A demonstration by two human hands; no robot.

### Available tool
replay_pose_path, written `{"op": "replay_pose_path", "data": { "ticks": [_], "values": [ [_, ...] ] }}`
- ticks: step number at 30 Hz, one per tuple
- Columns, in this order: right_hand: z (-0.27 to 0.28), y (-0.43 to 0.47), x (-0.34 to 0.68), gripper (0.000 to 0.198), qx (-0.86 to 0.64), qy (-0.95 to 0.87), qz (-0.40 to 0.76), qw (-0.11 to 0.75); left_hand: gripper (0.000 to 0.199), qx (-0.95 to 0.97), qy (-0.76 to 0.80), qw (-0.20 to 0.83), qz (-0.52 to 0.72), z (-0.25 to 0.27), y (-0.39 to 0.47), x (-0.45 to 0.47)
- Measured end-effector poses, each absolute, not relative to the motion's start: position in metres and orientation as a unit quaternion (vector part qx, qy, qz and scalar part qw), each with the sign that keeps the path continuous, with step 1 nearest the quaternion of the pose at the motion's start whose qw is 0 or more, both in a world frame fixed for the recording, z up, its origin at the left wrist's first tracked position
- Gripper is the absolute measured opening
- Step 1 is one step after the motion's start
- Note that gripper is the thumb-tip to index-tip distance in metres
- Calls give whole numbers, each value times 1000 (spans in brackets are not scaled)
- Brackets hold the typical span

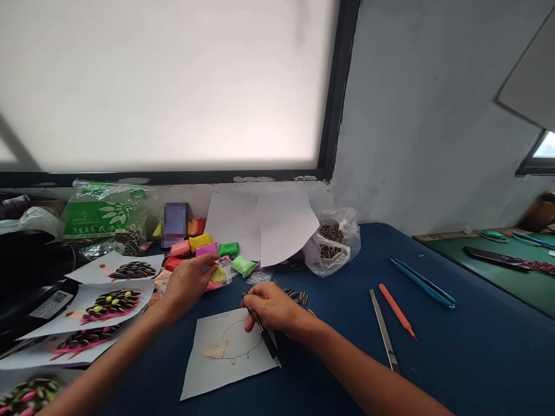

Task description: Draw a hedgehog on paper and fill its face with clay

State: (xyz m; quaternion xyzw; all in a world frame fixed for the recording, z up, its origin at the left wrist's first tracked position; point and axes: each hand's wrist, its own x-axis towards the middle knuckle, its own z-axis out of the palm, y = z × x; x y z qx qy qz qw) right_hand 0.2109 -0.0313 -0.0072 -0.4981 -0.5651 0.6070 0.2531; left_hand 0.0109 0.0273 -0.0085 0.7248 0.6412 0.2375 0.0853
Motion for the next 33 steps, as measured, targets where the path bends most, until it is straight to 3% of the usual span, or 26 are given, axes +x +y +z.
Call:
{"op": "replay_pose_path", "data": {
  "ticks": [3,6,12,18,22,27,33],
  "values": [
    [-3,-36,210,21,-490,-538,623,286,29,751,644,-34,139,-5,23,12],
    [-2,-38,208,22,-483,-506,638,322,31,750,639,-88,147,-2,13,13],
    [-8,-38,204,24,-457,-446,664,388,27,792,576,21,200,-15,-4,9],
    [-9,-42,201,19,-469,-404,675,402,18,706,604,148,338,-21,9,3],
    [-12,-42,197,24,-478,-398,675,396,17,698,660,68,269,-16,16,7],
    [-11,-42,195,32,-480,-404,680,379,32,719,674,-18,170,-14,15,10],
    [-19,-44,198,31,-413,-390,694,442,34,756,613,-15,229,-11,-3,11]
  ]
}}
